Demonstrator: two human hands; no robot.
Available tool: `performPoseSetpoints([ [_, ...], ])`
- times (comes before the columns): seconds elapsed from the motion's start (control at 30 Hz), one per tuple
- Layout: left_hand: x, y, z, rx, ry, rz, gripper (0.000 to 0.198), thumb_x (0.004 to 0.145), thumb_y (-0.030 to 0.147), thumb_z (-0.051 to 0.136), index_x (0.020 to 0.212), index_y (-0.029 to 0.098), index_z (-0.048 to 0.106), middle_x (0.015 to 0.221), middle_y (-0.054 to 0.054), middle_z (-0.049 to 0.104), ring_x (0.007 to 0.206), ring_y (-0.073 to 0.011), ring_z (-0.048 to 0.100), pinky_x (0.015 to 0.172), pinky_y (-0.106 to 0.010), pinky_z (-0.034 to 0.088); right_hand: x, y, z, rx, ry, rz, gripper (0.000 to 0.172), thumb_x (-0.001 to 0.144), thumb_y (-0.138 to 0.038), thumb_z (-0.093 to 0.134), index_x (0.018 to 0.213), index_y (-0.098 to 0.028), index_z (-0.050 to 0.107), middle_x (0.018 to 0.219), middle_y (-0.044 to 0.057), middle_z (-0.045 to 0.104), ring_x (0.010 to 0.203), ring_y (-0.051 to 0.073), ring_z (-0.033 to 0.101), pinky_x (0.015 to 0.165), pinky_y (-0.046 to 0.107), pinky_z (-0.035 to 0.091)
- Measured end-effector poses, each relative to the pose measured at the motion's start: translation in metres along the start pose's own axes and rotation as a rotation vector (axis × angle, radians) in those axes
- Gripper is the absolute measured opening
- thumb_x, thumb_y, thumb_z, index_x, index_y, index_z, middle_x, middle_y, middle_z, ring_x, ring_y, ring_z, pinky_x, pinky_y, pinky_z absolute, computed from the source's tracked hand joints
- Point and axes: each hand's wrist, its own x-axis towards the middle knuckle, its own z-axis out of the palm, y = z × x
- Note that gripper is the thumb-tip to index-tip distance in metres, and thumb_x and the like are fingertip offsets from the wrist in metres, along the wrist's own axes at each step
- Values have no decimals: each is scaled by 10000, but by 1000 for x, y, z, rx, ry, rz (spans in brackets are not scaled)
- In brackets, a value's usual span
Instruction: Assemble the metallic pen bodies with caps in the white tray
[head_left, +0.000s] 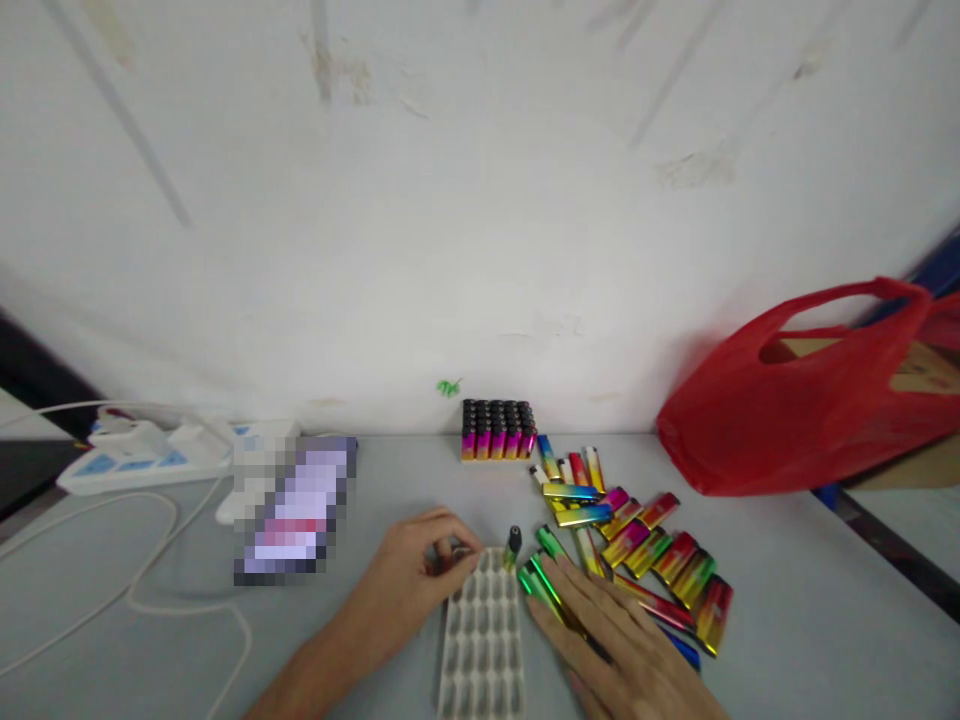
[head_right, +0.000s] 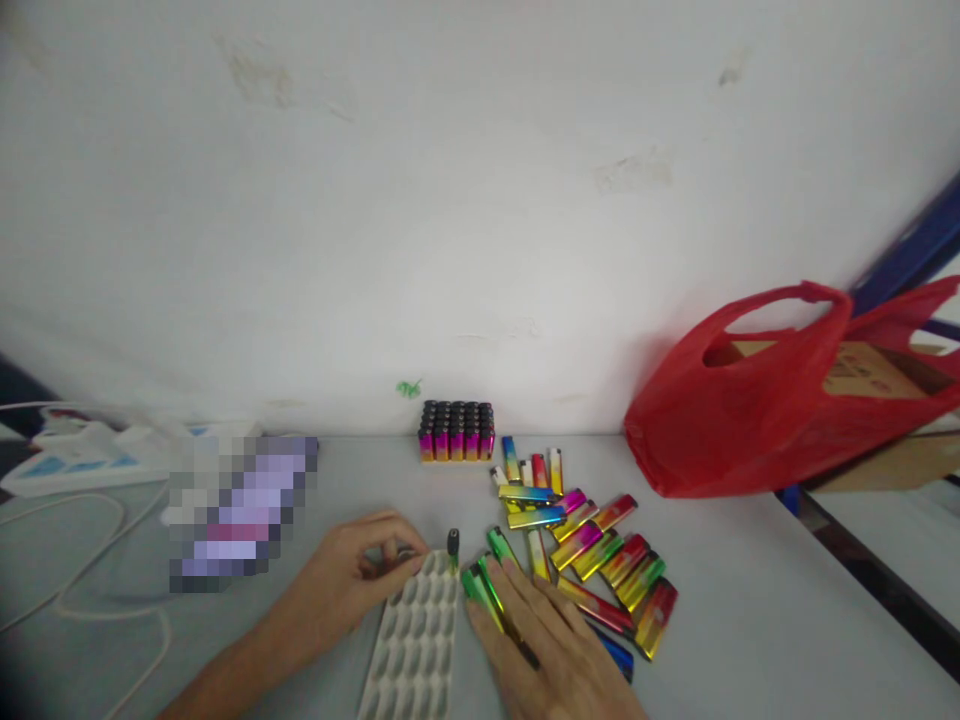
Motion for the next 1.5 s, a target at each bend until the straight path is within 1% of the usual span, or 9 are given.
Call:
performPoseSetpoints([
  [0.17, 0, -2, 1, 2, 5, 3, 181, 951, 317, 711, 903, 220, 856, 836, -24, 710, 683, -173, 616, 608, -234, 473, -16, 18, -25, 85, -63, -38, 706, 980, -132, 657, 1652, -310, 535, 1650, 64, 566, 1474, 288, 623, 1140, 438, 605],
  [0.37, 0, -1, 3, 10, 16, 9, 160, 950, 279, 709, 898, 231, 852, 853, -22, 734, 727, -187, 662, 648, -247, 491, -9, 29, -50, 275, 22, 142, 535, 1009, -192, 637, 1513, -370, 664, 1661, 19, 588, 1476, 294, 624, 1174, 516, 585],
  [0.53, 0, 1, 4, 12, 18, 5, 173, 969, 296, 699, 910, 237, 851, 881, -23, 749, 738, -192, 678, 649, -251, 495, 43, 43, -34, 243, 85, 487, 424, 1123, -315, 519, 1513, -262, 678, 1684, 152, 542, 1542, 367, 523, 1232, 646, 472],
  [0.67, -1, 1, 4, 17, 23, 3, 179, 968, 287, 691, 913, 235, 853, 874, -21, 747, 731, -190, 678, 656, -253, 497, 82, 60, -11, 222, -84, 523, 572, 1130, -464, 525, 1666, -264, 530, 1782, 190, 384, 1650, 429, 334, 1284, 697, 336],
  [0.77, -1, 2, 3, 19, 26, 4, 173, 958, 284, 697, 900, 233, 852, 861, -18, 743, 723, -186, 671, 654, -250, 491, 87, 65, -2, 287, -207, 559, 643, 1147, -566, 449, 1734, -309, 401, 1834, 143, 272, 1688, 439, 221, 1291, 736, 282],
  [0.83, -1, 3, 3, 17, 34, 5, 163, 947, 281, 706, 892, 233, 851, 858, -16, 744, 723, -184, 671, 659, -250, 489, 81, 63, -1, 312, -231, 556, 625, 1160, -552, 415, 1736, -308, 395, 1829, 120, 294, 1698, 404, 210, 1307, 711, 269],
  [1.03, -1, 3, 10, 18, 73, -2, 202, 962, 283, 676, 859, 225, 840, 813, -15, 710, 709, -187, 662, 666, -261, 483, 64, 51, -8, 331, -130, 529, 491, 1184, -478, 405, 1620, -336, 581, 1700, 89, 543, 1619, 365, 382, 1261, 632, 312],
  [1.2, -1, 2, 14, 21, 102, 2, 212, 967, 300, 664, 879, 226, 842, 812, -21, 703, 715, -201, 663, 650, -267, 481, 92, 57, -9, 247, -90, 645, 262, 1149, -341, 550, 1183, -289, 805, 1294, 76, 788, 1297, 335, 622, 1052, 503, 388],
  [1.5, -1, 6, 18, 7, 135, -1, 240, 971, 322, 645, 878, 222, 842, 853, -43, 744, 728, -211, 687, 655, -275, 518, 139, 76, 11, 204, -60, 803, 31, 958, -136, 699, 966, -142, 728, 1043, 210, 781, 1076, 387, 658, 949, 472, 356],
])
